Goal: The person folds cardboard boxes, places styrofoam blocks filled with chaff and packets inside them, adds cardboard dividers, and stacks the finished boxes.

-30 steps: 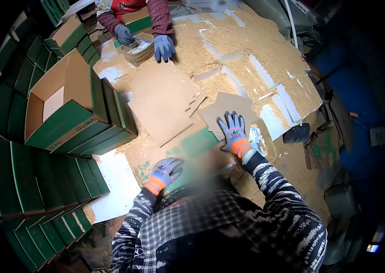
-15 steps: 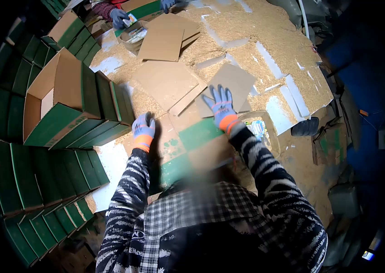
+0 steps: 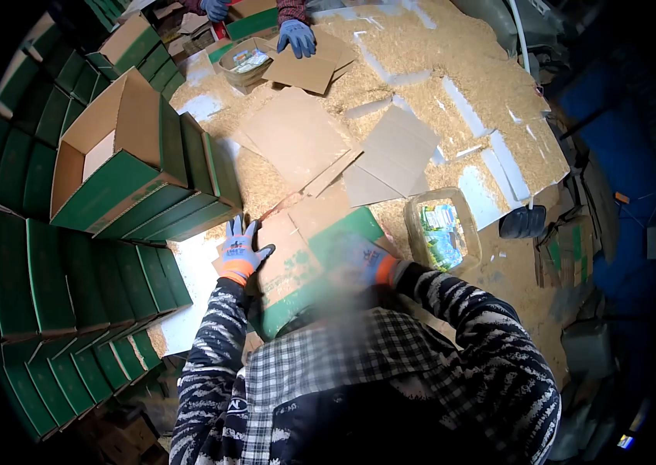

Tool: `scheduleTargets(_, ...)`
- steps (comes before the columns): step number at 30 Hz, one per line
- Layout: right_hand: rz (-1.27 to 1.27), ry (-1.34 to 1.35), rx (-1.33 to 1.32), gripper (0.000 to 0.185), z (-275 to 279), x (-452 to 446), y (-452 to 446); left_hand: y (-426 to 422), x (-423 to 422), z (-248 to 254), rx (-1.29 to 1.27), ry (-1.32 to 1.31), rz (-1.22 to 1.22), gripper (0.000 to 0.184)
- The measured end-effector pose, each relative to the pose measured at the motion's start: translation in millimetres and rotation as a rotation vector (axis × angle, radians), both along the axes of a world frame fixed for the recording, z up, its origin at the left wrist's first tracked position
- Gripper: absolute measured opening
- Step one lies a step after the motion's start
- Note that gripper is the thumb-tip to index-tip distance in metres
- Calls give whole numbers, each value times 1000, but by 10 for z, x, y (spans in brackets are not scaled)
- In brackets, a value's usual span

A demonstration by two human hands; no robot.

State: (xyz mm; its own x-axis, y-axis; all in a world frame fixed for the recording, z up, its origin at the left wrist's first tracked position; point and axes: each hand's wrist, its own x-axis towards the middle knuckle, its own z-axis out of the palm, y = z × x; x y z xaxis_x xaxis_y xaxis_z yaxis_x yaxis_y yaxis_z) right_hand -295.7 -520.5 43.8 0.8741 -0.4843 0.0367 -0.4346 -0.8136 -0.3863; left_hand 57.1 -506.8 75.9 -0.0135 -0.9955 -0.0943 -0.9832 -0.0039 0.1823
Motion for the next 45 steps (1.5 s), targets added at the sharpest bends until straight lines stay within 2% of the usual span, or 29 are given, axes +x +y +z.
scheduleTargets(1, -82, -75, -11, 72, 187, 35, -90, -12, 57, 137, 74, 20, 17, 71)
scheduleTargets(3, -253, -201, -106, 72, 1136, 273, -211, -56, 80, 711, 249, 99, 94, 60)
scheduleTargets(4, -303, -219, -166, 72, 1460, 378, -267, -37, 186, 820, 199, 247, 113, 51)
scheduleTargets(6, -350, -286, -296, 69, 1966, 546, -333, 102, 52, 1648, -21, 250, 30, 47)
scheduleTargets(7, -373, -317, -360, 68, 2079, 618, -325, 188, 24, 1834, -288, 159, -102, 40)
scheduleTargets(8, -356, -285, -377, 67, 2091, 684, -306, 233, -4, 2006, -342, 113, -212, 33)
scheduleTargets(10, -320, -216, -414, 63, 2037, 801, -275, 257, -58, 1912, -360, 15, -306, 31)
scheduleTargets(11, -304, -174, -454, 54, 1907, 850, -229, 236, -87, 1843, -102, -97, -275, 38)
scheduleTargets(14, -161, -295, -673, 47, 1704, 716, -163, 171, 61, 1872, -278, 120, -377, 45)
scheduleTargets(16, -98, -338, -653, 38, 1720, 654, -141, 16, 210, 1909, -47, 224, -402, 49)
scheduleTargets(18, 26, -439, -550, 27, 1831, 638, -168, -81, 461, 1960, 139, 184, -440, 49)
scheduleTargets(20, 45, -503, -236, 19, 2192, 548, 40, -198, 723, 1995, 12, 230, -417, 50)
scheduleTargets(22, -50, -610, -54, 19, 2324, 482, 231, -331, 833, 2006, 310, 815, -257, 43)
scheduleTargets(23, -41, -583, -7, 18, 2296, 514, 305, -428, 849, 1665, 182, 835, -246, 38)
scheduleTargets(24, -32, -555, 40, 18, 2249, 598, 363, -438, 677, 1299, -214, 838, -199, 33)
scheduleTargets(25, -20, -527, 88, 18, 2178, 683, 419, -288, 306, 1320, -408, 961, -177, 32)
scheduleTargets(26, -7, -133, 88, 20, 1790, 732, 406, -135, -52, 1358, -606, 1080, -150, 31)
scheduleTargets(28, 44, -341, -196, 27, 1518, 713, 457, -9, -281, 1206, -612, 678, -456, 32)
scheduleTargets(29, 50, -350, -305, 39, 1712, 699, 331, 29, -385, 1442, -474, 480, -595, 36)
scheduleTargets(30, -186, -240, -292, 52, 1926, 575, 378, 67, -403, 1497, -474, 219, -692, 37)
scheduleTargets(32, -462, -287, -170, 66, 2203, 505, 341, 48, -220, 1024, -223, 204, -687, 38)
scheduleTargets(35, 28, -26, -82, 77, 2034, 512, 517, 70, -293, 947, -78, 460, -553, 41)
scheduleTargets(36, 73, 214, -16, 79, 1988, 560, 490, 60, -319, 992, -46, 545, -513, 42)
scheduleTargets(38, 119, 165, 476, 74, 2098, 484, 71, 4, -208, 1123, 125, 887, -304, 38)
scheduleTargets(39, 87, 85, 33, 71, 1939, 397, -63, -19, -94, 1115, 192, 1237, -93, 35)
scheduleTargets(41, 54, 27, 123, 69, 1714, 259, -337, 240, -14, 965, -196, 1492, 102, 37)
scheduleTargets(42, 7, 4, 196, 67, 1822, 199, -351, 345, 277, 615, -225, 1628, 340, 52)
scheduleTargets(43, -12, -54, 264, 61, 1991, 177, -347, 513, 297, 517, -374, 1530, 506, 45)
scheduleTargets(45, -147, -410, 304, 52, 1774, 178, -364, 857, 193, 657, -417, 1337, 542, 55)
